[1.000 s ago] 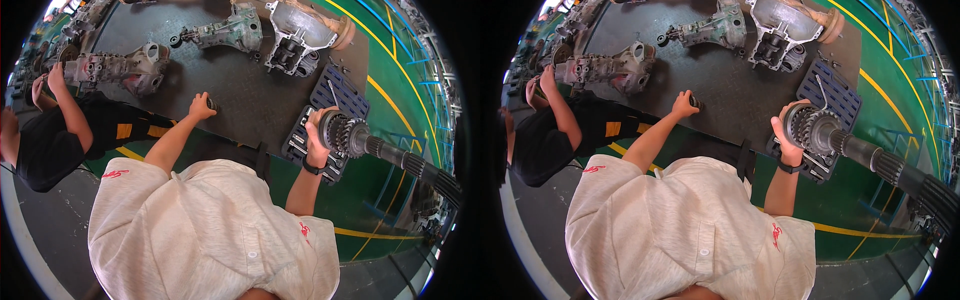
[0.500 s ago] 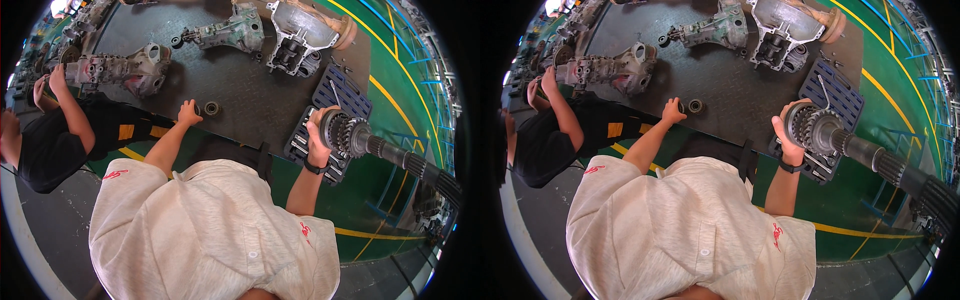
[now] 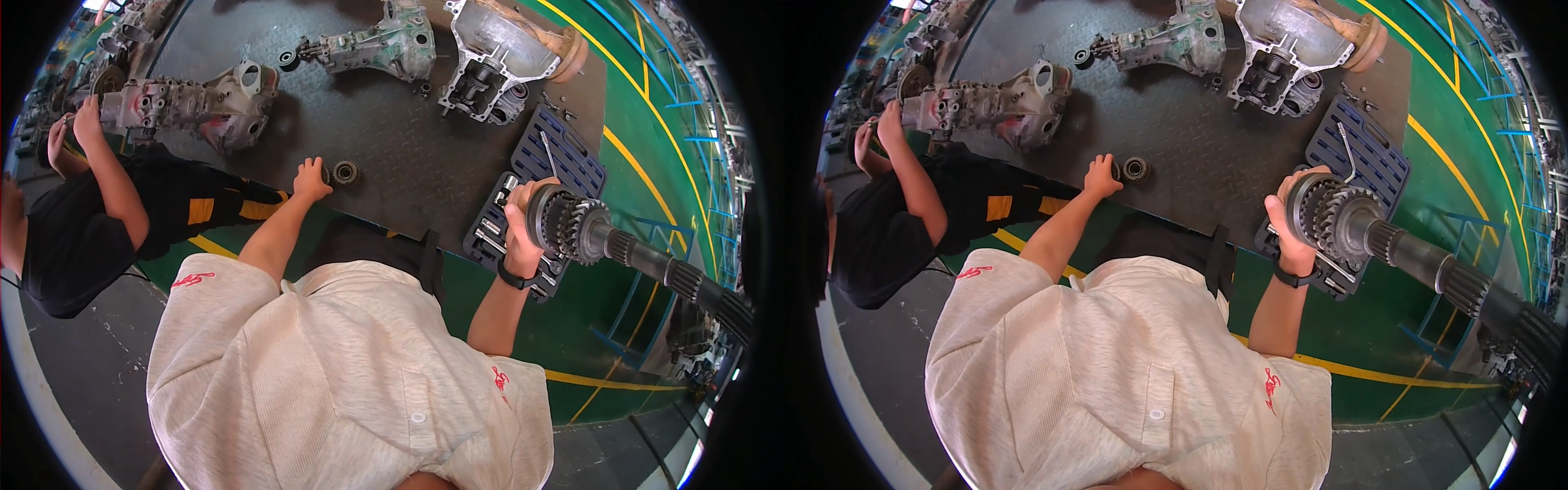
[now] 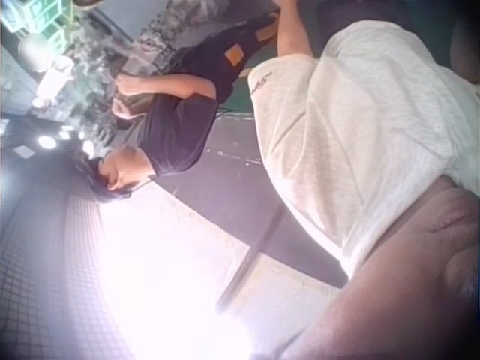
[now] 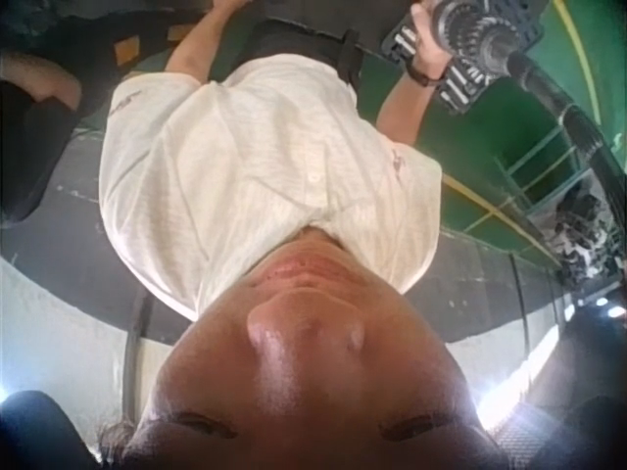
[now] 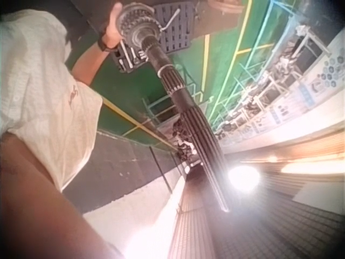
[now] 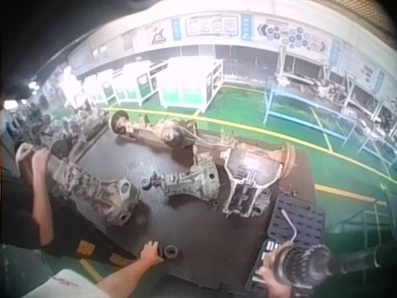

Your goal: Disassemble a manual gearbox main shaft assembly by removing gears and bearings.

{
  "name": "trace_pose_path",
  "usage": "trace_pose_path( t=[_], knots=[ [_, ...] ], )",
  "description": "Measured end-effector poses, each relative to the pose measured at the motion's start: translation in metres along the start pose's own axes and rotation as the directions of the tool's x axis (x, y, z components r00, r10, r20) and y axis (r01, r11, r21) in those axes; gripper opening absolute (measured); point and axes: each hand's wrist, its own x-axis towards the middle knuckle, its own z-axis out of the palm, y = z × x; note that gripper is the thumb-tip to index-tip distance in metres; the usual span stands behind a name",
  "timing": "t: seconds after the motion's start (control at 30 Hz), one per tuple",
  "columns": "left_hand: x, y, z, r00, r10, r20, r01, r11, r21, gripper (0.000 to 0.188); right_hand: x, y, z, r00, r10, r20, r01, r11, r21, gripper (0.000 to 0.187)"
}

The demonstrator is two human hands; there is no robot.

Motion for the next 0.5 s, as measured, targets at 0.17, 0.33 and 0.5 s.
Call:
trace_pose_path(
  t=[0.17,0.33,0.5],
  knots=[
    [-0.001,0.004,0.0,0.998,0.003,0.067,-0.006,0.999,0.04,0.077,0.0,0.004,0.001,1.0,0.002,0.013,-0.002,0.998,0.056,0.033],
    [-0.001,0.002,0.003,0.998,-0.005,0.057,0.003,1.0,0.027,0.076,0.0,0.002,-0.001,0.999,0.032,-0.014,-0.029,0.99,0.141,0.033],
    [0.0,-0.007,0.01,0.999,0.02,0.038,-0.02,1.0,0.015,0.085,-0.002,0.004,-0.01,1.0,0.008,0.002,-0.008,0.993,0.117,0.032]
  ],
)
